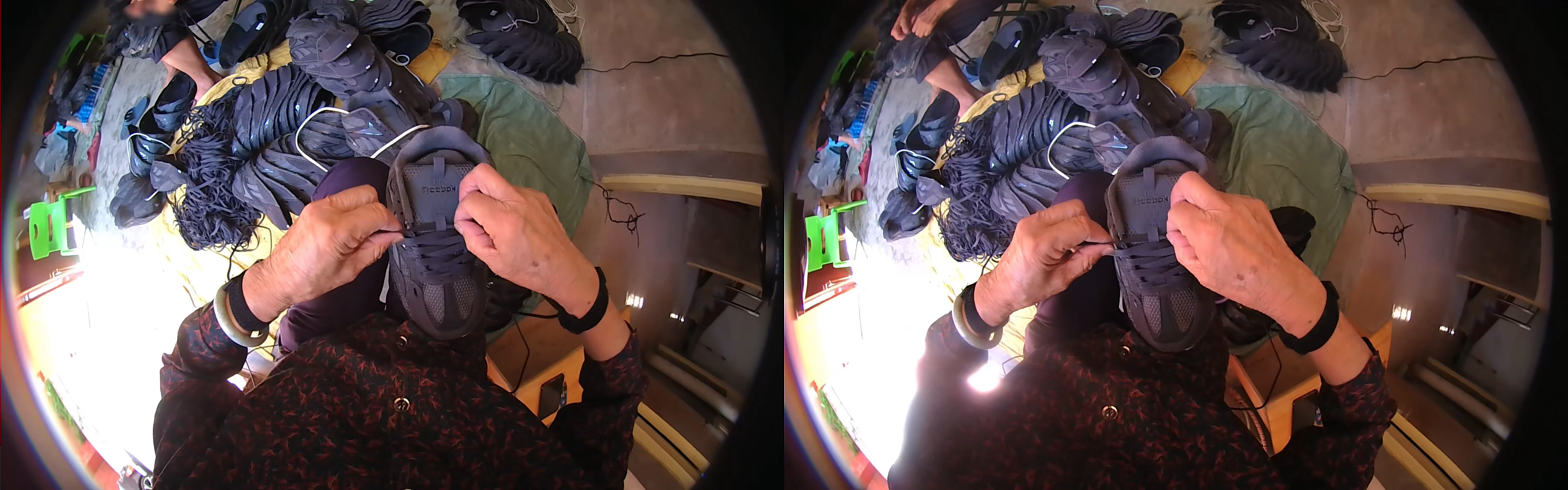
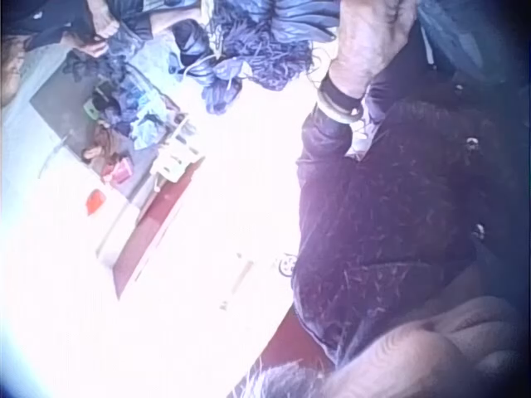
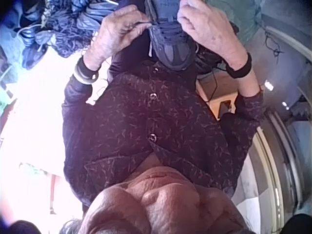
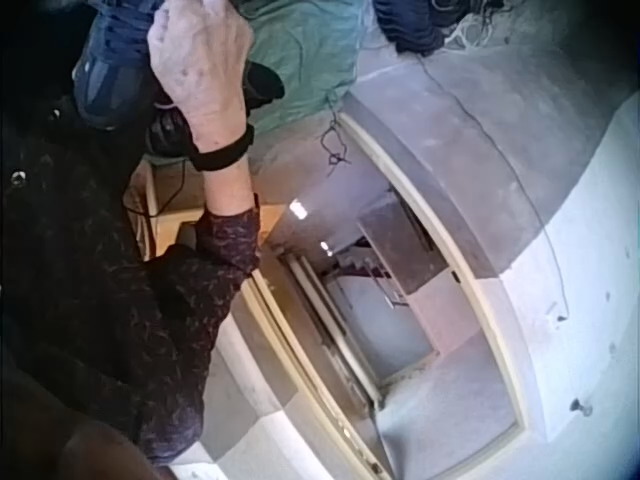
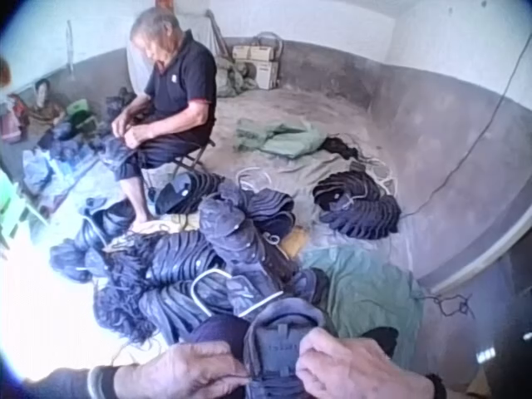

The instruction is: Lacing shoelaces on newly manufactured shoe uppers or sports shoes, and inspecting components.

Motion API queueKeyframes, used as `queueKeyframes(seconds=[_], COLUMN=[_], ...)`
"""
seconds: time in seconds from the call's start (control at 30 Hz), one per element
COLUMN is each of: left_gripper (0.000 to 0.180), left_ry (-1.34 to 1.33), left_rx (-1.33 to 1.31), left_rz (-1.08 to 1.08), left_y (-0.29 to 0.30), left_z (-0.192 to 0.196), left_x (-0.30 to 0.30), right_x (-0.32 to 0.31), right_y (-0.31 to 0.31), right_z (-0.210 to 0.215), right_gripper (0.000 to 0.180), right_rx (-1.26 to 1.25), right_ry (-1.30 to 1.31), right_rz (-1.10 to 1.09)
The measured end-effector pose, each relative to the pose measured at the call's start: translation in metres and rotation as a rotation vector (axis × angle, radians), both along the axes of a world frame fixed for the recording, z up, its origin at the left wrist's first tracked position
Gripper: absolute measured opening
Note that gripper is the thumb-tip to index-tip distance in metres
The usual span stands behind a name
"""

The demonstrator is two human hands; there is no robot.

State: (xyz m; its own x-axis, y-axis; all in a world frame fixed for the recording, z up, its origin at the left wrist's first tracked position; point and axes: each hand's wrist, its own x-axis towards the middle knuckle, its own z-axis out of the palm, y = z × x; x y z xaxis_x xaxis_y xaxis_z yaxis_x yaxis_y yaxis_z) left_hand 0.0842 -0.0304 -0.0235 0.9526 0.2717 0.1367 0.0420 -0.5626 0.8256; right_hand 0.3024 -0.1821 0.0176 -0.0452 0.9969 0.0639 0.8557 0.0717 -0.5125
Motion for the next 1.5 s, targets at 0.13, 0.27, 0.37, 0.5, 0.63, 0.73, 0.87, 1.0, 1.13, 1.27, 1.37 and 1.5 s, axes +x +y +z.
queueKeyframes(seconds=[0.13, 0.27, 0.37, 0.5, 0.63, 0.73, 0.87, 1.0, 1.13, 1.27, 1.37, 1.5], left_gripper=[0.008, 0.017, 0.016, 0.010, 0.012, 0.021, 0.019, 0.019, 0.019, 0.017, 0.017, 0.023], left_ry=[0.164, 0.258, 0.305, 0.407, -0.034, 0.023, 0.056, 0.141, 0.279, 0.380, 0.448, 0.394], left_rx=[-0.532, -0.806, -0.718, -0.470, 0.417, 0.311, -0.018, -0.062, -0.254, -0.364, -0.366, -0.629], left_rz=[-0.030, 0.041, 0.060, 0.131, 0.236, 0.307, 0.219, 0.101, 0.039, -0.011, -0.033, -0.076], left_y=[0.000, 0.009, 0.012, 0.014, 0.022, 0.017, -0.006, -0.010, 0.006, 0.027, 0.042, 0.047], left_z=[0.004, -0.002, -0.004, -0.002, -0.007, -0.007, -0.002, -0.005, -0.011, -0.009, 0.000, 0.015], left_x=[-0.001, 0.009, 0.012, 0.006, 0.000, -0.011, -0.020, -0.011, -0.006, -0.019, -0.038, -0.060], right_x=[0.000, -0.003, -0.004, -0.004, -0.006, -0.008, -0.013, -0.019, -0.022, -0.024, -0.024, -0.030], right_y=[0.002, 0.003, 0.004, 0.001, 0.000, -0.001, 0.000, 0.004, 0.009, 0.018, 0.027, 0.047], right_z=[0.002, 0.000, -0.002, -0.002, -0.003, -0.003, 0.000, 0.009, 0.017, 0.018, 0.020, 0.022], right_gripper=[0.007, 0.012, 0.010, 0.010, 0.013, 0.014, 0.014, 0.013, 0.011, 0.007, 0.007, 0.011], right_rx=[-0.074, -0.083, -0.073, -0.102, -0.037, 0.012, 0.047, 0.071, 0.015, 0.014, 0.030, 0.078], right_ry=[0.014, -0.034, -0.037, 0.056, 0.155, 0.227, 0.279, 0.266, 0.259, 0.210, 0.176, 0.154], right_rz=[-0.038, -0.081, -0.086, -0.136, -0.151, -0.171, -0.209, -0.198, -0.182, -0.112, -0.043, 0.093])
